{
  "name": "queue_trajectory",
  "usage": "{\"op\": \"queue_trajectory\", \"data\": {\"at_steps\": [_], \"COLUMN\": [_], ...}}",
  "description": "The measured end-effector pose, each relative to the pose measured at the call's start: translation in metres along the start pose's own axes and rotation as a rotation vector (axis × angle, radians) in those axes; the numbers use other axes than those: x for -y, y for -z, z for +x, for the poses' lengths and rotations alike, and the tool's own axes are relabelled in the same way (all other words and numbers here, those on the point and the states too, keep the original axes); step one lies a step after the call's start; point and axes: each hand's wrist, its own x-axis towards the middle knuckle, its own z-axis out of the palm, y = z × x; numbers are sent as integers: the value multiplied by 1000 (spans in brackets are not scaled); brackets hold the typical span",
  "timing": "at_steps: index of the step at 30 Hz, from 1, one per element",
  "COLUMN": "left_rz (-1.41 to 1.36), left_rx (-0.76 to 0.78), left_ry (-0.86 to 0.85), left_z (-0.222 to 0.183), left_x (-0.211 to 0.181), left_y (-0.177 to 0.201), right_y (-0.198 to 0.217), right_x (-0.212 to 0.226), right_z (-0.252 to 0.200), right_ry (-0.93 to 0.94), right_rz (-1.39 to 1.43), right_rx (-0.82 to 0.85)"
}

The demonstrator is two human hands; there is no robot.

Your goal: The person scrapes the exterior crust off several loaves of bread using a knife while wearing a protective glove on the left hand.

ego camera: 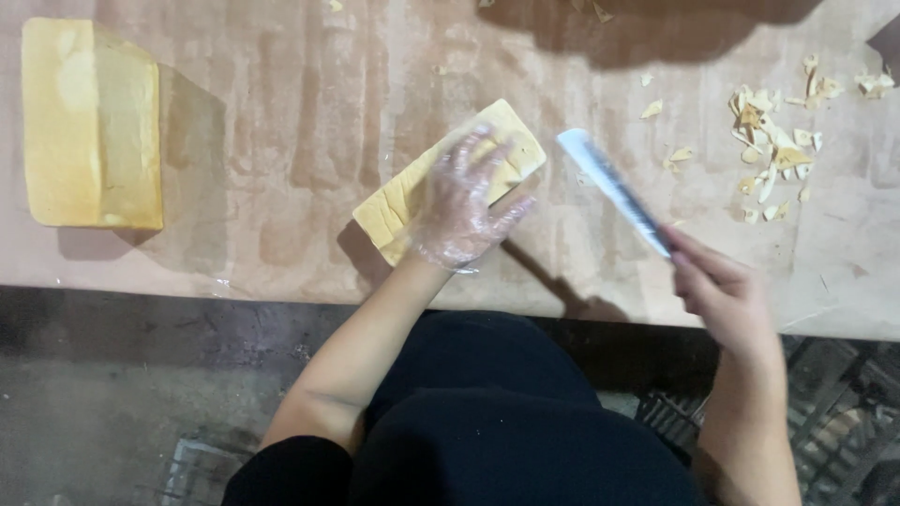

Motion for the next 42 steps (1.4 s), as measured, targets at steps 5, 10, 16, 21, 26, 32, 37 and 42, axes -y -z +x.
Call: {"op": "queue_trajectory", "data": {"at_steps": [5, 10, 16, 21, 26, 32, 37, 42], "left_rz": [32, -391, 285, 269, 191, 272, 243, 248], "left_rx": [756, 307, 109, 191, 340, 416, 422, 428], "left_ry": [-40, -637, -221, -34, 79, 91, 53, 234], "left_z": [19, -23, -75, -58, -8, 17, -1, 12], "left_x": [-33, -51, 27, 7, -21, -41, -41, 2], "left_y": [-14, -8, 37, 23, 21, 16, 51, 62], "right_y": [-2, -37, -42, -45, -50, -45, -8, -34], "right_x": [-15, 10, 30, 47, 60, 33, -29, -35], "right_z": [17, 31, 9, -6, -14, -10, -1, 14], "right_ry": [-28, 10, 365, 257, 242, 266, 41, 59], "right_rz": [223, 100, -426, -513, -623, -522, 300, 238], "right_rx": [-128, -59, -31, -99, -133, -71, 55, 18]}}
